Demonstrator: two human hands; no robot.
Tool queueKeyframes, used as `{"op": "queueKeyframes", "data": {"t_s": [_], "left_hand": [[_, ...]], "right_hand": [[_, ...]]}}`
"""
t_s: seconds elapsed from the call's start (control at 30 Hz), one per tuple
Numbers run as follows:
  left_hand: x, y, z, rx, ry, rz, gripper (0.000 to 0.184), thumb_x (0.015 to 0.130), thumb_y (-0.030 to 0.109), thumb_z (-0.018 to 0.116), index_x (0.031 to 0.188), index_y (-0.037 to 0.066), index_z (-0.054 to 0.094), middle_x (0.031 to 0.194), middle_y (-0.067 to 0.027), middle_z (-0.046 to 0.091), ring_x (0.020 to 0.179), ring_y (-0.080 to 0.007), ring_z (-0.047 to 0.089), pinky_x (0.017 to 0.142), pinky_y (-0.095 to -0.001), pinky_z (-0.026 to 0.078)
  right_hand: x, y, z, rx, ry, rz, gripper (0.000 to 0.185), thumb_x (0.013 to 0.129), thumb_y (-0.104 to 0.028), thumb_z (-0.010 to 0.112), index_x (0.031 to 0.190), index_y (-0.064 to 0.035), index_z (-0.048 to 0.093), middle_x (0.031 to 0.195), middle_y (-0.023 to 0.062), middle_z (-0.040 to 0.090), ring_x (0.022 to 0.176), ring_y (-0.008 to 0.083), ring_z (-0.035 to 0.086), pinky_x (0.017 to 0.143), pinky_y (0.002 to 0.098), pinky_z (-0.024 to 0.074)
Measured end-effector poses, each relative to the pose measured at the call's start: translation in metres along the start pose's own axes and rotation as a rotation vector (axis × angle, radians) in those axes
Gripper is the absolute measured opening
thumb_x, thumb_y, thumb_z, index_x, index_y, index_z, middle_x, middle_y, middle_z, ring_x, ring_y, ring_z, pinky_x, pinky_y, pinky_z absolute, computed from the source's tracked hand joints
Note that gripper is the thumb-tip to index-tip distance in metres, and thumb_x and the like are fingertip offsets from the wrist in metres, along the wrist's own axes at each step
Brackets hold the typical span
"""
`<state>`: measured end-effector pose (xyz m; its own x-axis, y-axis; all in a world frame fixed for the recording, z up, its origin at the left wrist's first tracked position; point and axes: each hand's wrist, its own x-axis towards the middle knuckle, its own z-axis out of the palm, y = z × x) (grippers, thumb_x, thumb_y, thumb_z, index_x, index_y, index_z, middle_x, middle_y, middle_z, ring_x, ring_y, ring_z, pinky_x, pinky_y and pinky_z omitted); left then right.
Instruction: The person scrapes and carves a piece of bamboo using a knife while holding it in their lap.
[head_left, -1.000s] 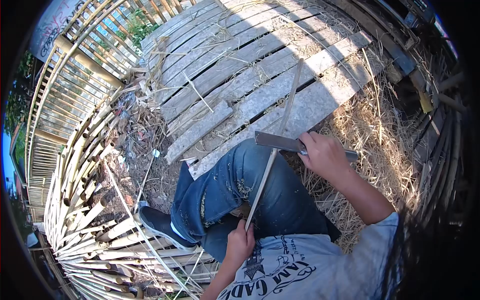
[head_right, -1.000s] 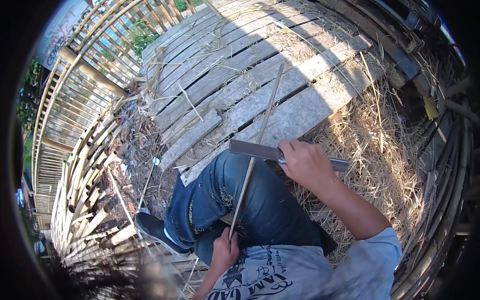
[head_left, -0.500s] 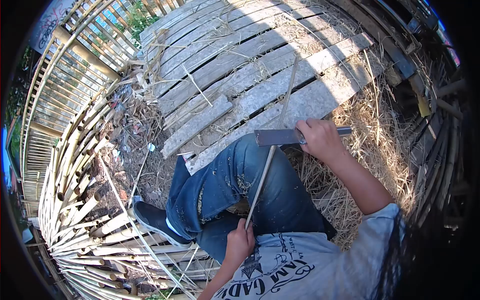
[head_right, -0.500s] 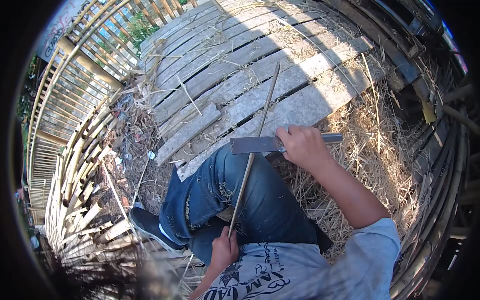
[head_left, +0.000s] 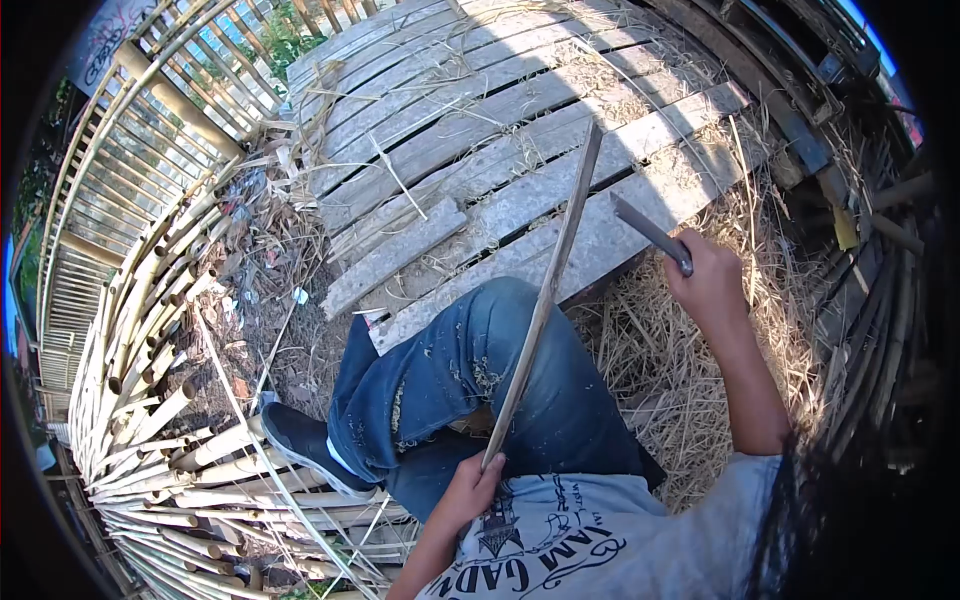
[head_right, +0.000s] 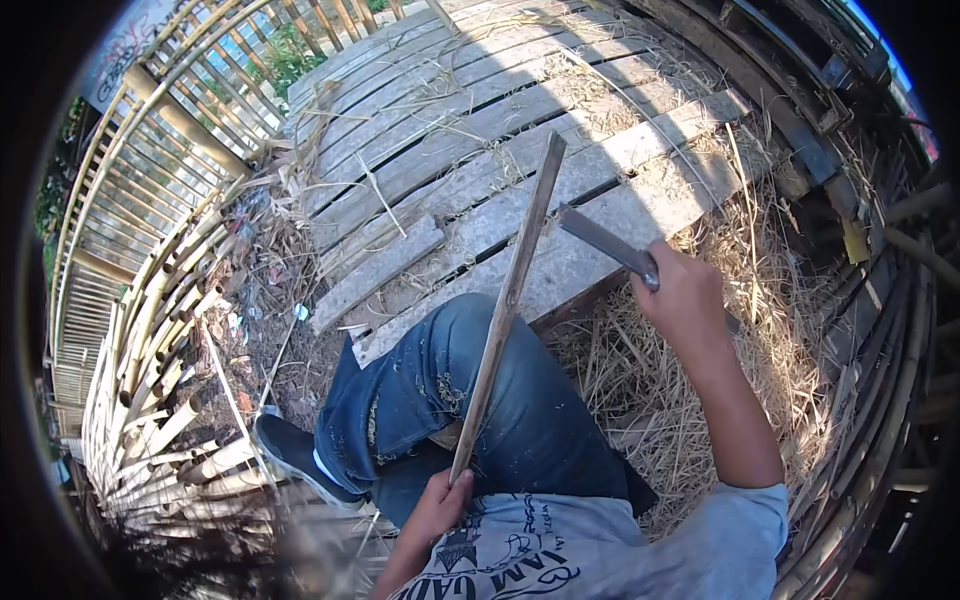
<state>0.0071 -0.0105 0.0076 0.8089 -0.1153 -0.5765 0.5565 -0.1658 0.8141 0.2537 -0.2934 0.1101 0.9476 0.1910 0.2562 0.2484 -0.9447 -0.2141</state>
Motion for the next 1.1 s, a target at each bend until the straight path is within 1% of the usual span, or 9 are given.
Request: {"op": "queueKeyframes", "data": {"t_s": [0.07,0.1,0.17,0.27,0.3,0.4,0.7,1.0,1.1], "left_hand": [[0.003,0.006,-0.004,-0.008,-0.038,-0.025,0.032,0.1,0.021,0.045,0.077,-0.001,0.048,0.059,-0.0013,0.043,0.056,-0.0096,0.04,0.051,-0.0299,0.037],[0.002,0.004,-0.005,-0.01,-0.049,-0.064,0.032,0.1,0.023,0.045,0.077,0.0,0.049,0.059,0.0006,0.043,0.057,-0.0086,0.039,0.051,-0.029,0.036],[-0.001,0.013,-0.007,-0.011,-0.062,-0.087,0.033,0.1,0.024,0.045,0.077,0.001,0.049,0.06,0.0007,0.044,0.057,-0.0086,0.039,0.051,-0.0289,0.036],[-0.007,0.009,-0.008,-0.038,-0.077,-0.039,0.034,0.101,0.027,0.044,0.076,0.004,0.049,0.059,0.0026,0.045,0.054,-0.0057,0.041,0.048,-0.0259,0.035],[-0.008,0.012,-0.006,-0.031,-0.052,-0.027,0.033,0.101,0.027,0.045,0.077,0.004,0.049,0.06,0.0025,0.045,0.054,-0.0057,0.041,0.048,-0.0259,0.035],[-0.006,0.015,-0.002,-0.061,-0.037,-0.063,0.031,0.1,0.027,0.047,0.081,0.003,0.051,0.061,0.0024,0.046,0.055,-0.0058,0.04,0.049,-0.026,0.034],[-0.013,0.02,-0.003,-0.063,-0.028,-0.005,0.035,0.1,0.03,0.045,0.078,0.003,0.05,0.062,0.0028,0.045,0.056,-0.0063,0.038,0.05,-0.0255,0.033],[-0.017,0.012,0.001,-0.125,-0.015,-0.005,0.034,0.1,0.029,0.045,0.077,0.005,0.049,0.061,0.0038,0.042,0.057,-0.0065,0.037,0.051,-0.0262,0.033],[-0.017,0.008,-0.003,-0.146,-0.035,0.031,0.034,0.101,0.03,0.045,0.077,0.006,0.048,0.061,0.0042,0.041,0.057,-0.0062,0.036,0.051,-0.0254,0.032]], "right_hand": [[-0.013,-0.03,0.021,0.106,-0.015,-0.179,0.022,0.069,-0.017,0.073,0.081,-0.007,0.058,0.065,0.011,0.061,0.059,0.0306,0.062,0.056,0.0393,0.0492],[-0.012,-0.036,0.032,0.12,-0.012,-0.156,0.022,0.069,-0.017,0.073,0.081,-0.007,0.058,0.065,0.011,0.061,0.059,0.0306,0.062,0.056,0.0393,0.0492],[-0.001,-0.044,0.056,0.03,-0.152,-0.241,0.026,0.066,-0.018,0.075,0.079,-0.0072,0.055,0.066,0.0091,0.061,0.06,0.0299,0.063,0.056,0.0399,0.0495],[0.015,-0.03,0.088,0.092,-0.12,-0.308,0.027,0.06,-0.011,0.075,0.078,-0.006,0.055,0.069,0.0106,0.061,0.064,0.0304,0.062,0.056,0.0395,0.0491],[0.019,-0.025,0.096,0.154,-0.039,-0.36,0.031,0.057,-0.012,0.077,0.079,-0.0062,0.055,0.069,0.0111,0.061,0.064,0.031,0.062,0.057,0.0399,0.0489],[0.029,-0.017,0.107,0.179,0.014,-0.446,0.034,0.055,-0.013,0.078,0.079,-0.0068,0.055,0.068,0.0115,0.06,0.064,0.0316,0.061,0.057,0.0412,0.0485],[0.034,-0.014,0.104,0.093,0.119,-0.476,0.039,0.05,-0.013,0.082,0.078,-0.0074,0.056,0.069,0.011,0.06,0.065,0.0326,0.061,0.059,0.0415,0.0484],[0.043,0.0,0.098,-0.009,0.122,-0.489,0.045,0.047,-0.018,0.084,0.077,-0.0084,0.052,0.069,0.0092,0.059,0.066,0.0303,0.061,0.059,0.0415,0.0479],[0.042,-0.004,0.094,-0.012,0.173,-0.506,0.042,0.05,-0.017,0.083,0.076,-0.0078,0.052,0.07,0.0096,0.06,0.067,0.03,0.062,0.06,0.0421,0.0479]]}}
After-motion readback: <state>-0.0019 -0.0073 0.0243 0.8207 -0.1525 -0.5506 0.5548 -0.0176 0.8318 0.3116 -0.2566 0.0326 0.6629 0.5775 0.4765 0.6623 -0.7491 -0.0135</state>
